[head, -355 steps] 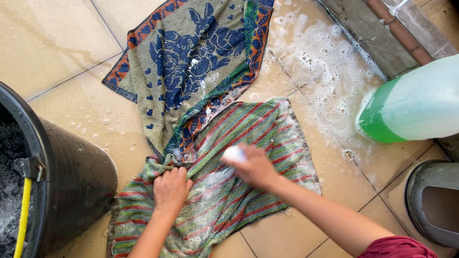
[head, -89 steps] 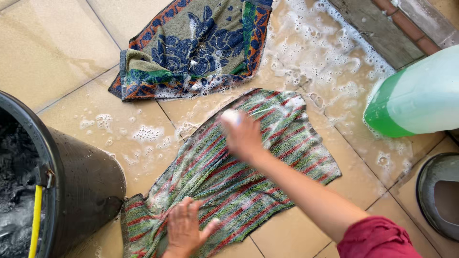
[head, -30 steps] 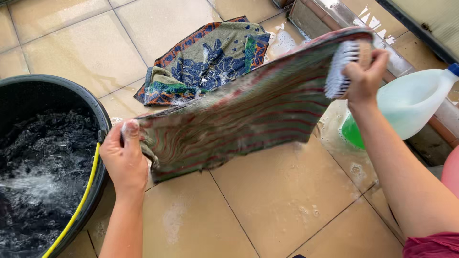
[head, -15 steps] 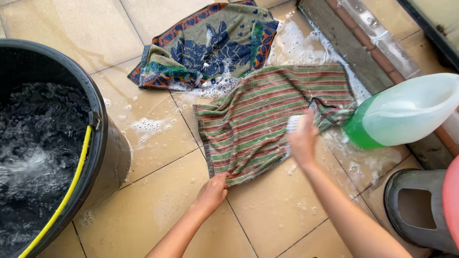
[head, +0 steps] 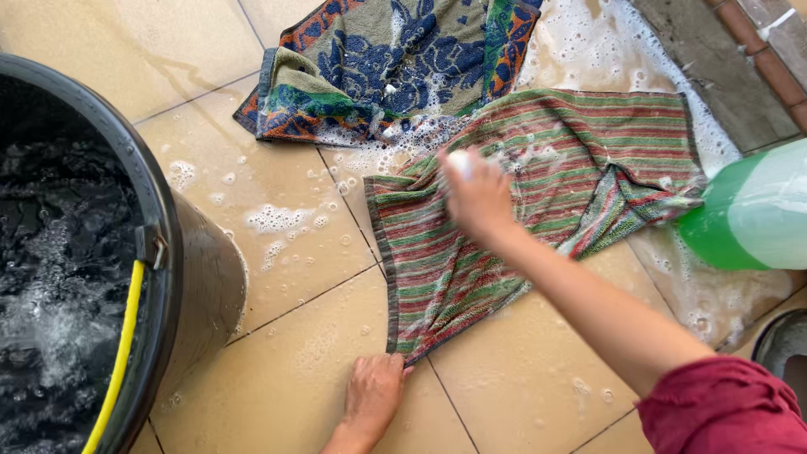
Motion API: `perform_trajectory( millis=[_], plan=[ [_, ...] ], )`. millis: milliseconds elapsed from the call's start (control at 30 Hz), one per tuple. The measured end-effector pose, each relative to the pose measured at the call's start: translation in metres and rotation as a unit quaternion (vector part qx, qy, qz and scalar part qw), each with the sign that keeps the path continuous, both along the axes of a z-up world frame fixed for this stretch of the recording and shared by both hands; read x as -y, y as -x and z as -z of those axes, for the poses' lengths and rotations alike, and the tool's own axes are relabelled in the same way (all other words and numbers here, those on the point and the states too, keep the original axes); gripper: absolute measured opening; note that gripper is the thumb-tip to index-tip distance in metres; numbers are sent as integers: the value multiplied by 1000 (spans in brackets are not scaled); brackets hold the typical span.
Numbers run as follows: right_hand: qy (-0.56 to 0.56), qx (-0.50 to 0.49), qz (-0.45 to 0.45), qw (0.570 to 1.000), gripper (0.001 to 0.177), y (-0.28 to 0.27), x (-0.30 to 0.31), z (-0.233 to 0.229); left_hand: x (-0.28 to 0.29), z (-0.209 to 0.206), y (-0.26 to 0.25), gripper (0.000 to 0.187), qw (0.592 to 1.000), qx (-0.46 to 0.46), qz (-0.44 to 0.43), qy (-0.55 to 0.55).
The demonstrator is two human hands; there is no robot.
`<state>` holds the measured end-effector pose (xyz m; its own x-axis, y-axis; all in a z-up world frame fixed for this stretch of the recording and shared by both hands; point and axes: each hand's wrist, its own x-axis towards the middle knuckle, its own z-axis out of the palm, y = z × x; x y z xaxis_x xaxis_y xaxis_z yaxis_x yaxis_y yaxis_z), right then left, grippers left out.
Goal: The person washes two rugs on a tiled floor by applying soap, scrubbing with a brush, and rinsing them with water from a bucket before wringing them out.
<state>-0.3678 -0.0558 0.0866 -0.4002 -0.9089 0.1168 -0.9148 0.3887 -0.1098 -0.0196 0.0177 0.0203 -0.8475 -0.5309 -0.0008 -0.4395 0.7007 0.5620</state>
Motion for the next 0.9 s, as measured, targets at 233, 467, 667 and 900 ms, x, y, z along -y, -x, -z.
perform_trajectory(
  millis=[233, 467, 667, 900],
  plan=[
    [77, -68, -282, 954, 58, -40, -34, 29, -5, 51, -68, 24, 999, 41, -13, 22],
    [95, 61, -168, 979, 66, -81, -3, 19, 22, 38, -70, 20, 996, 26, -13, 82],
    [55, -65, -406, 910, 63, -98, -10, 35, 9, 95, -92, 21, 992, 121, 22, 35],
    [43, 29, -90, 995, 64, -64, 75, 0, 27, 130, -85, 22, 991, 128, 21, 37]
  ],
)
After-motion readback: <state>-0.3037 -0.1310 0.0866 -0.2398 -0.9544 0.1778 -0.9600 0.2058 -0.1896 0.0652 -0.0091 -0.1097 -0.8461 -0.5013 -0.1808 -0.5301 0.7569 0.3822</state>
